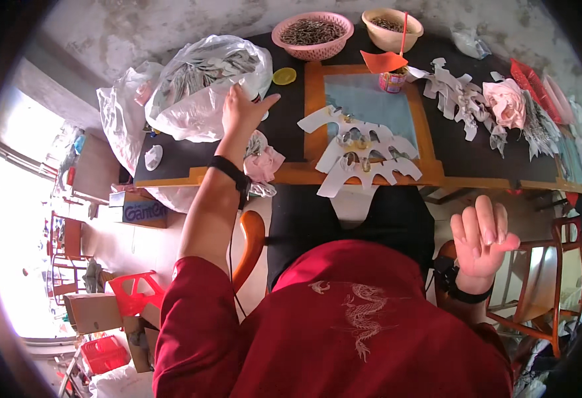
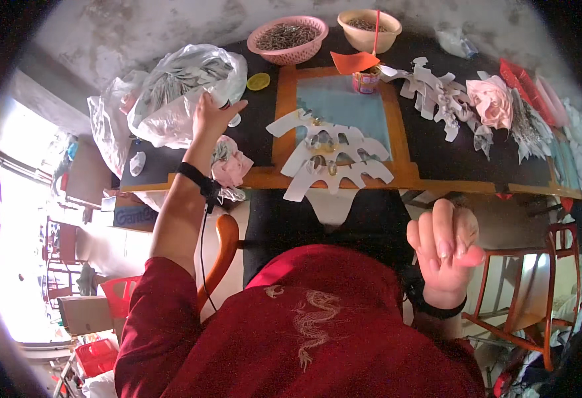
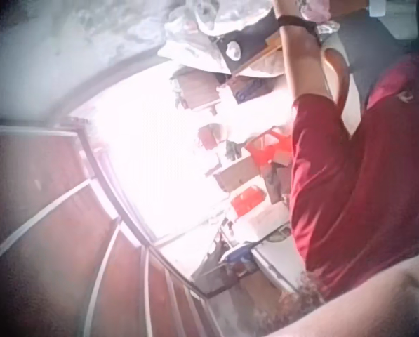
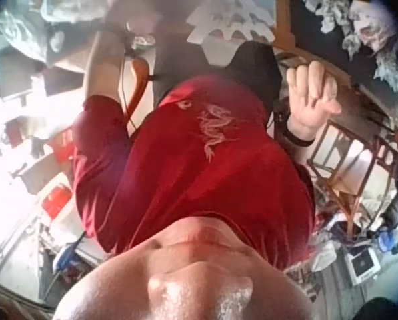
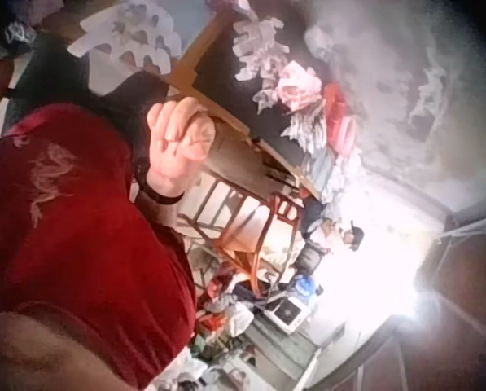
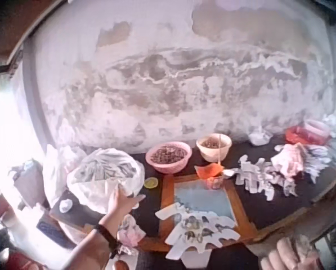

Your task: Manually assembling shoe components by attaching metal eyelets and decorative elements to leather or fabric pieces using adhesive.

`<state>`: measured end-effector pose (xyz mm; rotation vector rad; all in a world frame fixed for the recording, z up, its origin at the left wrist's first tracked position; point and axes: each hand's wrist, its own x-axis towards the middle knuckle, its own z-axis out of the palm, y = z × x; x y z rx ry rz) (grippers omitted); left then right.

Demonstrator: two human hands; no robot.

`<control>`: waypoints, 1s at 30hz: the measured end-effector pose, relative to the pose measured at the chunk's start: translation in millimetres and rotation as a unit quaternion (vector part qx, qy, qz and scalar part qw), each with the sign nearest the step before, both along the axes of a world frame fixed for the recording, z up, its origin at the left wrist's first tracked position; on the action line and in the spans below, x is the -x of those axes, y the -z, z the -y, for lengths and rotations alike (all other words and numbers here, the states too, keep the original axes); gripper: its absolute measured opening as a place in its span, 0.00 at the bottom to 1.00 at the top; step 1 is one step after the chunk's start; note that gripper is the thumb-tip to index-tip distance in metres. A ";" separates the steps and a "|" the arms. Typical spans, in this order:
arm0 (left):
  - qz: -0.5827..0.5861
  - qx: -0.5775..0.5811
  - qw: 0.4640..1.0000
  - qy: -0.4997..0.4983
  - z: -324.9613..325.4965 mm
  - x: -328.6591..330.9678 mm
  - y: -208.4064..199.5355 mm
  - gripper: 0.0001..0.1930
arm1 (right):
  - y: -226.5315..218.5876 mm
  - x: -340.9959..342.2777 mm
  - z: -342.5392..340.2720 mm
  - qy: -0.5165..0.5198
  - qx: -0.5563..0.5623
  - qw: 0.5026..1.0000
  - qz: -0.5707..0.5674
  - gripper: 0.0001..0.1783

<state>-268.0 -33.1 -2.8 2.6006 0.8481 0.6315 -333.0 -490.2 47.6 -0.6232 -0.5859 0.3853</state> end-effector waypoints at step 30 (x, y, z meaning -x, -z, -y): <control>0.230 0.470 0.781 0.340 162.1 231.6 -50.2 0.42 | 41.7 28.0 -168.9 -0.152 0.042 0.987 -0.029 0.14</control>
